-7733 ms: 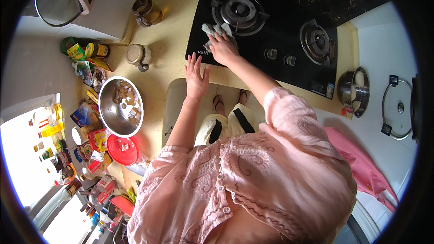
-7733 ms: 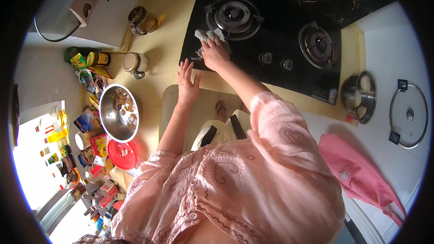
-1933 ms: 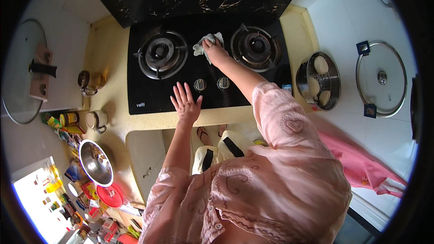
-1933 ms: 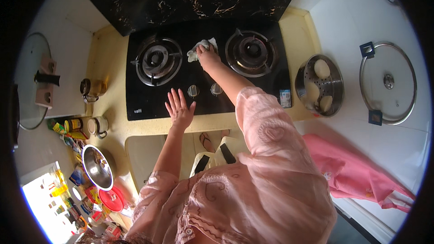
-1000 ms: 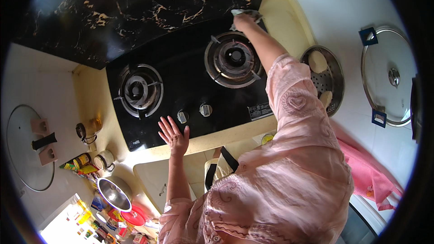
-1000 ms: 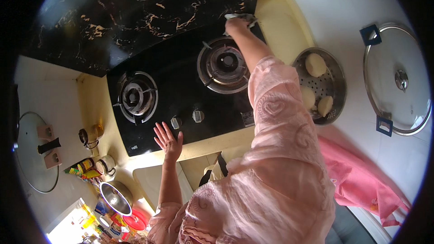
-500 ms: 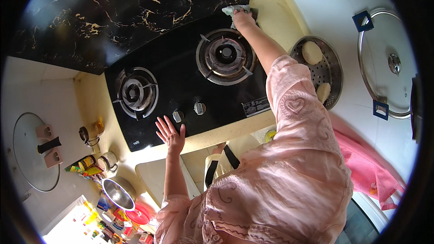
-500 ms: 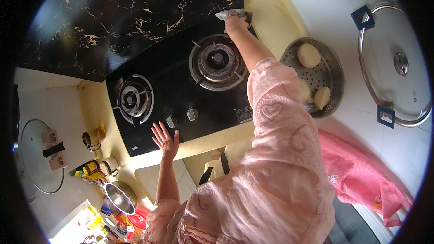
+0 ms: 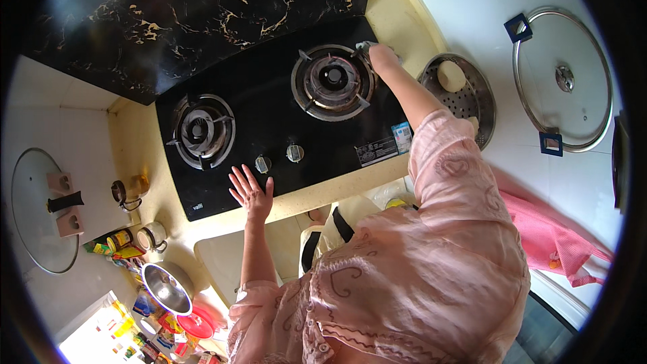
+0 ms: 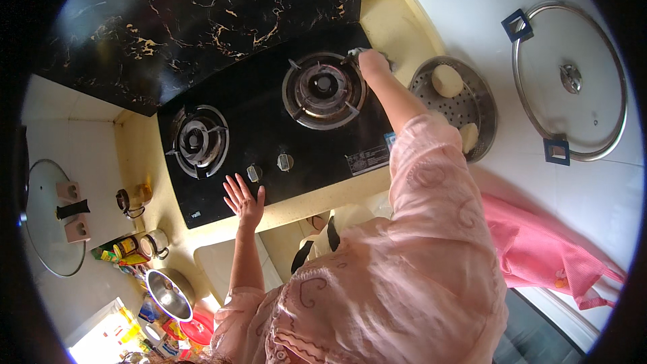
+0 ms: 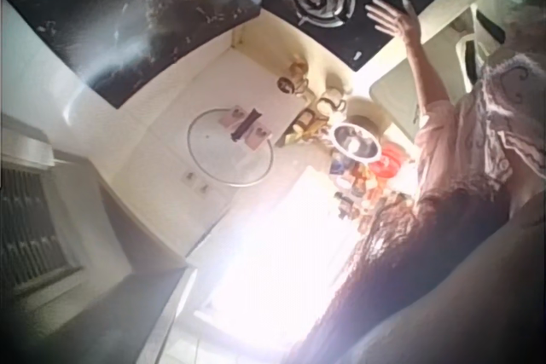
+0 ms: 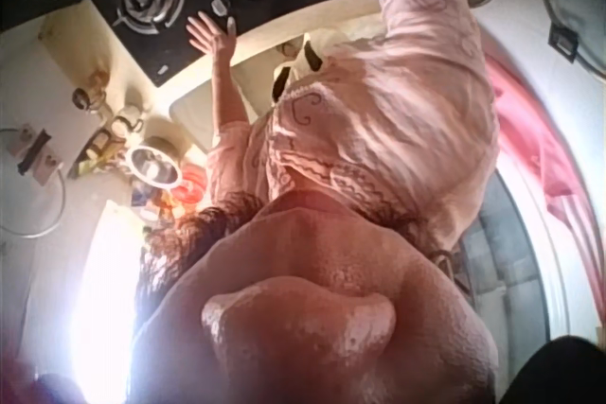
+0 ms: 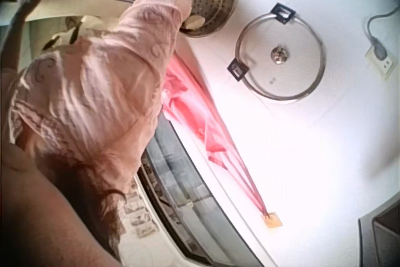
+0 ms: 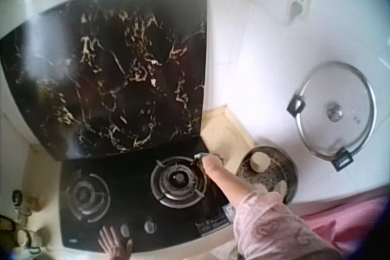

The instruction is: The person cleans a gas stove top using a steel wool scrubber and a cloth. They scrub the surface and burners, rinse the scrubber at the sink, and then wipe the stove dry with a cloth.

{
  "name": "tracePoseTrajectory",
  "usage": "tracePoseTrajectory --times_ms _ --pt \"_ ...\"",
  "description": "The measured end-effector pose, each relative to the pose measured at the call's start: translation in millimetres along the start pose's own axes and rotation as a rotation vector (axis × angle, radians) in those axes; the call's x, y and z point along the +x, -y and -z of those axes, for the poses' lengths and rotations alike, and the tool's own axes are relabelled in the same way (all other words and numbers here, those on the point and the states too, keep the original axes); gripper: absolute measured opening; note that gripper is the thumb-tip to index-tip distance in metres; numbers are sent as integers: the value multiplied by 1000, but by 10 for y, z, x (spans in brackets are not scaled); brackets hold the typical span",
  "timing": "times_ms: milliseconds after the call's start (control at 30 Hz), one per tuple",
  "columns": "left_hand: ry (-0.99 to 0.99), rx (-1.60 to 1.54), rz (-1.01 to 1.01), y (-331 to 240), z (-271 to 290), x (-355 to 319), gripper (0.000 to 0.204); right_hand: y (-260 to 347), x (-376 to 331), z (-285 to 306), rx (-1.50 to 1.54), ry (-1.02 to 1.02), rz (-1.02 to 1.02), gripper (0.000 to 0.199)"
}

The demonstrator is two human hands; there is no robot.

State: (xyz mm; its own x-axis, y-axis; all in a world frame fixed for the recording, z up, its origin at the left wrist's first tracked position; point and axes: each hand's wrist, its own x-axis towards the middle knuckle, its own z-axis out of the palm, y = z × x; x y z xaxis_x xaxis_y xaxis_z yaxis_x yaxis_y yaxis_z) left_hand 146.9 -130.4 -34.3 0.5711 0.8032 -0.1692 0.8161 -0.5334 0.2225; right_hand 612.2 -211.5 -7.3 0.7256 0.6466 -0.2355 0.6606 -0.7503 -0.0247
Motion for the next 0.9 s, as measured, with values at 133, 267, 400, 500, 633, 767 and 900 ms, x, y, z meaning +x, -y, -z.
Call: tracePoseTrajectory --times_ms 133,267,400,500,633,767,900 --pt "-18 -1 -4 15 5 3 80 20 73 100 -10 -47 -23 21" --pt "-31 -22 -14 -22 35 24 81 -252 729 -194 114 -47 26 24" --pt "-5 -20 5 -18 81 -1 82 7 1050 -73 -14 -116 184 22" --pt "-1 10 23 9 66 -25 82 554 1078 173 -34 4 259 20" --pt "31 -14 33 -29 102 6 83 1357 1259 8 4 10 289 22" --pt "-14 -21 25 -38 112 -15 82 2318 1089 9 183 232 155 28" --pt "-64 -24 28 -20 67 -20 78 2825 570 -240 318 158 299 33"
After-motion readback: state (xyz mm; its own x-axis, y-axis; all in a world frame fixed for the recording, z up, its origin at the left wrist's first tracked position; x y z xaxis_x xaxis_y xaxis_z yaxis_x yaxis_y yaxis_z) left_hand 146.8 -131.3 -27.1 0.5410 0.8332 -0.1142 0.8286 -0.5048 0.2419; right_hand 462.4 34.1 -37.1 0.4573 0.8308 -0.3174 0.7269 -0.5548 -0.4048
